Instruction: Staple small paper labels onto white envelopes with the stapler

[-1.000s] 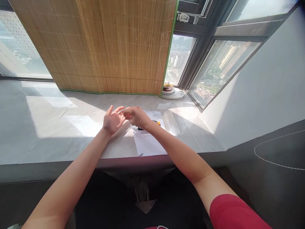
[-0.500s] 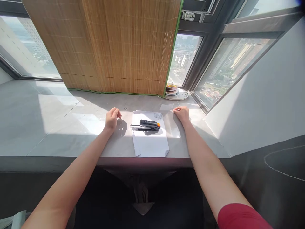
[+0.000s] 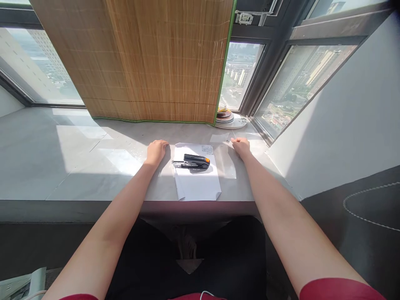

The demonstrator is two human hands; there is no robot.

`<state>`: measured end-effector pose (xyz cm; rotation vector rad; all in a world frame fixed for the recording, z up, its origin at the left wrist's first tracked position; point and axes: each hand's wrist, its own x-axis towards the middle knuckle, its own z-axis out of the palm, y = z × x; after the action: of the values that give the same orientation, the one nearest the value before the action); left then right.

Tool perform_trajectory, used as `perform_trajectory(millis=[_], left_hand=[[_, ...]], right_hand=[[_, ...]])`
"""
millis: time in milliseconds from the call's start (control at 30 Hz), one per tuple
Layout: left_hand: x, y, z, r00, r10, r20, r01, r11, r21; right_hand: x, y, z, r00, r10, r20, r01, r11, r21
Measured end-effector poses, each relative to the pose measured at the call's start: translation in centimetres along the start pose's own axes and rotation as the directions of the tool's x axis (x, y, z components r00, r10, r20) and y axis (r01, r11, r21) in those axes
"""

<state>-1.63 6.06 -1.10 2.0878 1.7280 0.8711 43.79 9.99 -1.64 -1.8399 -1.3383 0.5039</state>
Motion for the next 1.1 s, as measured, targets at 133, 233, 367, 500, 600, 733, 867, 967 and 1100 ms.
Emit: perform_trajectory(millis=[133, 233, 367, 500, 600, 733, 867, 967, 1100], left_hand=[[-0.6, -0.1, 0.3, 0.992, 0.002, -0.125, 0.012, 0.994, 0.107], [-0.3, -0.2, 0.4, 0.988, 0.006, -0.151, 0.017, 0.988, 0.151], [-0.1, 0.2, 0.1, 0.983, -0.026, -0.180, 0.052, 0.989, 0.141], [-0.6, 1.2, -0.5, 0.964, -0.043, -0.263, 0.030, 0.998, -0.053], [-1.1, 2.0, -0.3, 0.962, -0.040, -0.272, -0.011, 0.983, -0.184], [-1.2, 2.8, 0.9, 0.977, -0.058, -0.203, -0.031, 0.912, -0.409], [-1.2, 3.6, 1.6, 1.000, 0.011, -0.006, -0.012, 0.690, -0.723], [-1.8, 4.4, 1.3, 0.991, 0.134, 0.031, -0.066, 0.665, -0.744], [-2.6, 5.5, 0.8, 0.973, 0.230, -0.034, -0.200, 0.756, -0.623]], right_hand=[[-1.3, 0.2, -0.5, 0.999, -0.041, 0.001, 0.041, 0.999, 0.005], [-2.4, 0.2, -0.5, 0.986, -0.133, -0.101, 0.133, 0.991, -0.008], [-2.9, -0.1, -0.7, 0.932, -0.233, -0.277, 0.238, 0.971, -0.013], [-4.5, -1.7, -0.8, 0.868, -0.402, -0.292, 0.442, 0.893, 0.083], [-7.2, -3.9, 0.1, 0.779, -0.622, -0.074, 0.616, 0.739, 0.272], [-10.4, -6.2, 2.0, 0.540, -0.804, 0.248, 0.668, 0.589, 0.454], [-11.4, -6.4, 3.4, 0.419, -0.828, 0.372, 0.676, 0.558, 0.481], [-11.6, -5.8, 4.3, 0.407, -0.819, 0.405, 0.712, 0.562, 0.421], [-11.2, -5.1, 4.8, 0.516, -0.809, 0.282, 0.735, 0.587, 0.338]])
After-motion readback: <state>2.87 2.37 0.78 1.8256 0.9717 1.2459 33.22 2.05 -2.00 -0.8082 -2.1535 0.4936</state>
